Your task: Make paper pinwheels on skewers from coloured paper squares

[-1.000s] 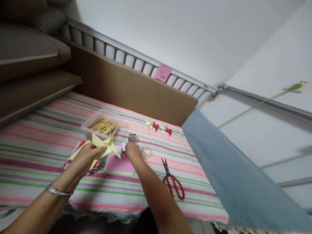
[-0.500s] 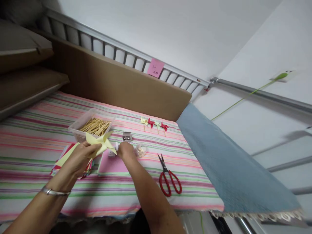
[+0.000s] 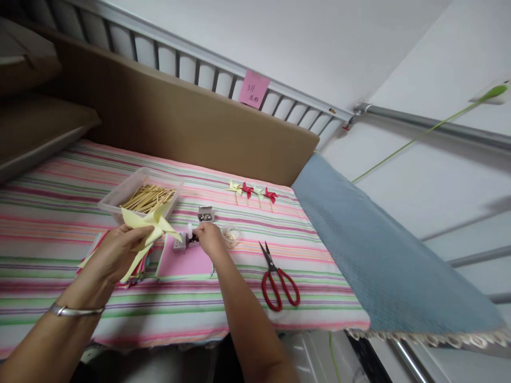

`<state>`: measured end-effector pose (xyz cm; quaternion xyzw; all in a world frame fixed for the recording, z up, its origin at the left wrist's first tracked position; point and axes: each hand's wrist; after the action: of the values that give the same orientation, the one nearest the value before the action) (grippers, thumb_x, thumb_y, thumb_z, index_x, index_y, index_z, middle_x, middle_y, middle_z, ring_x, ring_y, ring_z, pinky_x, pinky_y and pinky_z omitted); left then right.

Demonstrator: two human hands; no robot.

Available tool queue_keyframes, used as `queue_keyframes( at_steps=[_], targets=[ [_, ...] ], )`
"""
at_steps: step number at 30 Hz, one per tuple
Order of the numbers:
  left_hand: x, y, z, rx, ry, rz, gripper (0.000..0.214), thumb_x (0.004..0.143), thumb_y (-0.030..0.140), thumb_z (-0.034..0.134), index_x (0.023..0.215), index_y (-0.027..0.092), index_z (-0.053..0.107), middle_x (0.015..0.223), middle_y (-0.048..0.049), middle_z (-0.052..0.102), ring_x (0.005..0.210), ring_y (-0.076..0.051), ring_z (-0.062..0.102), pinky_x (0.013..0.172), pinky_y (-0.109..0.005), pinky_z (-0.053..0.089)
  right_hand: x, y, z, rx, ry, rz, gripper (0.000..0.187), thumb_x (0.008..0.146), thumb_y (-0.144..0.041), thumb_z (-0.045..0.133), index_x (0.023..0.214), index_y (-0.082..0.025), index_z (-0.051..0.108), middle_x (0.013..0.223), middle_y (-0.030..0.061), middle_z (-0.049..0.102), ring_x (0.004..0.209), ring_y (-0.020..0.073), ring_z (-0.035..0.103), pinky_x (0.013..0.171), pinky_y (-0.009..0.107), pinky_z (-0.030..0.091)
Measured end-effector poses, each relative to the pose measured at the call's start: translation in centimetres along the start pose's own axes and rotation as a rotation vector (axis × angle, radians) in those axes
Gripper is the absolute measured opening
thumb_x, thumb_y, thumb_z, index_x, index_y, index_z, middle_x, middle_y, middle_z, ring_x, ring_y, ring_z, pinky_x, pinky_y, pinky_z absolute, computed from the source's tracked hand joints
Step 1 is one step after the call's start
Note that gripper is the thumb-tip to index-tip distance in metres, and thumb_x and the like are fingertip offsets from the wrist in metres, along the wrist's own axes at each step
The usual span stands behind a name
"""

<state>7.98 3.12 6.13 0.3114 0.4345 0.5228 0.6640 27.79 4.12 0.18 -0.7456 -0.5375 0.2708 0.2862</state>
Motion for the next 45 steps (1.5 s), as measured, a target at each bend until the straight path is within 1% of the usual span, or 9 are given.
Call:
queue_keyframes(
  at_steps=[4,7,13,15,18,22,25,27,45],
  targets=[
    [0.8,-1.5,-0.2,-0.02,-0.021,-0.015,0.029,0.048,0.02,0.08,0.074,0.011,0.072,0.069,-0.0043,0.073,0.06,-0.015,0.062,0.058,-0.024,0.048,-1.3,0.7,-0.7,0.313,0.08,0.002,0.016,0.074,-0.033,0.052,0.066,-0.019,0.054,0.058,-0.0016,0.058,0.058,0.014,0.057,0.059,0.026,0.047],
    [1.2,-2.6,-0.1,0.046,0.006,-0.051,0.024,0.05,0.021,0.08,0.07,0.011,0.071,0.065,-0.0046,0.072,0.058,-0.015,0.06,0.056,-0.024,0.046,-2.3,0.6,-1.8,0.495,0.096,0.007,0.018,0.073,-0.037,0.053,0.071,-0.019,0.053,0.058,-0.0023,0.057,0.054,0.0134,0.056,0.059,0.029,0.05],
    [1.5,-4.4,0.8,0.114,-0.009,-0.136,0.019,0.052,0.024,0.08,0.062,0.011,0.07,0.058,-0.0023,0.067,0.052,-0.011,0.054,0.051,-0.022,0.039,-4.4,-1.4,-3.1,0.76,-0.044,-0.126,0.012,0.072,-0.03,0.062,0.076,-0.019,0.058,0.058,-0.0026,0.06,0.057,0.0134,0.06,0.062,0.028,0.05],
    [1.6,-5.1,1.2,0.111,-0.014,-0.133,0.021,0.052,0.024,0.081,0.066,0.011,0.071,0.061,-0.0026,0.069,0.054,-0.012,0.056,0.053,-0.022,0.04,-5.2,-1.9,-3.2,0.747,-0.072,-0.194,0.006,0.074,-0.025,0.061,0.076,-0.02,0.059,0.061,-0.0023,0.061,0.059,0.0135,0.061,0.063,0.027,0.05],
    [1.7,-6.0,1.9,0.127,0.007,-0.113,0.025,0.052,0.026,0.082,0.07,0.012,0.073,0.066,-0.0035,0.071,0.058,-0.013,0.058,0.058,-0.023,0.042,-5.9,-2.1,-3.8,0.586,0.02,-0.346,0.004,0.078,-0.019,0.059,0.076,-0.021,0.062,0.073,0.0,0.062,0.07,0.0149,0.061,0.069,0.029,0.05],
    [1.6,-6.7,2.7,0.116,0.014,-0.087,0.025,0.052,0.026,0.084,0.071,0.014,0.073,0.068,-0.0024,0.072,0.061,-0.014,0.06,0.061,-0.024,0.043,-5.9,-1.6,-4.7,0.357,0.13,-0.508,0.008,0.08,-0.017,0.063,0.075,-0.022,0.066,0.098,0.0054,0.066,0.104,0.02,0.058,0.095,0.037,0.044],
    [1.2,-6.8,3.1,0.1,-0.012,-0.067,0.023,0.054,0.026,0.084,0.071,0.015,0.074,0.067,-0.0018,0.072,0.061,-0.013,0.059,0.062,-0.024,0.043,-5.9,-1.5,-4.6,0.317,0.09,-0.479,0.006,0.08,-0.019,0.066,0.076,-0.022,0.068,0.138,0.0068,0.052,0.137,0.0226,0.036,0.113,0.043,0.025],
    [1.0,-6.7,3.2,0.098,-0.049,-0.055,0.022,0.056,0.028,0.083,0.071,0.015,0.075,0.068,-0.0022,0.073,0.061,-0.013,0.059,0.062,-0.024,0.043,-5.9,-1.5,-4.2,0.326,0.057,-0.435,0.004,0.079,-0.02,0.067,0.077,-0.022,0.069,0.151,0.0057,0.038,0.144,0.023,0.023,0.116,0.044,0.017],
    [-0.1,-5.6,3.1,0.141,-0.152,-0.033,0.017,0.06,0.028,0.081,0.072,0.017,0.077,0.071,-0.0037,0.075,0.063,-0.015,0.061,0.062,-0.025,0.043,-5.8,-1.6,-2.9,0.47,-0.035,-0.311,0.005,0.078,-0.021,0.065,0.076,-0.022,0.07,0.147,0.0055,0.044,0.142,0.0216,0.028,0.115,0.04,0.02]
  ],
)
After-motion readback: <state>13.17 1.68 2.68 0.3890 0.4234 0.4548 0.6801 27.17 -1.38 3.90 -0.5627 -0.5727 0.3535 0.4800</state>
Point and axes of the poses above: each hand's wrist, its own x-axis towards the middle knuckle, its own z-axis out of the palm, y = z × x
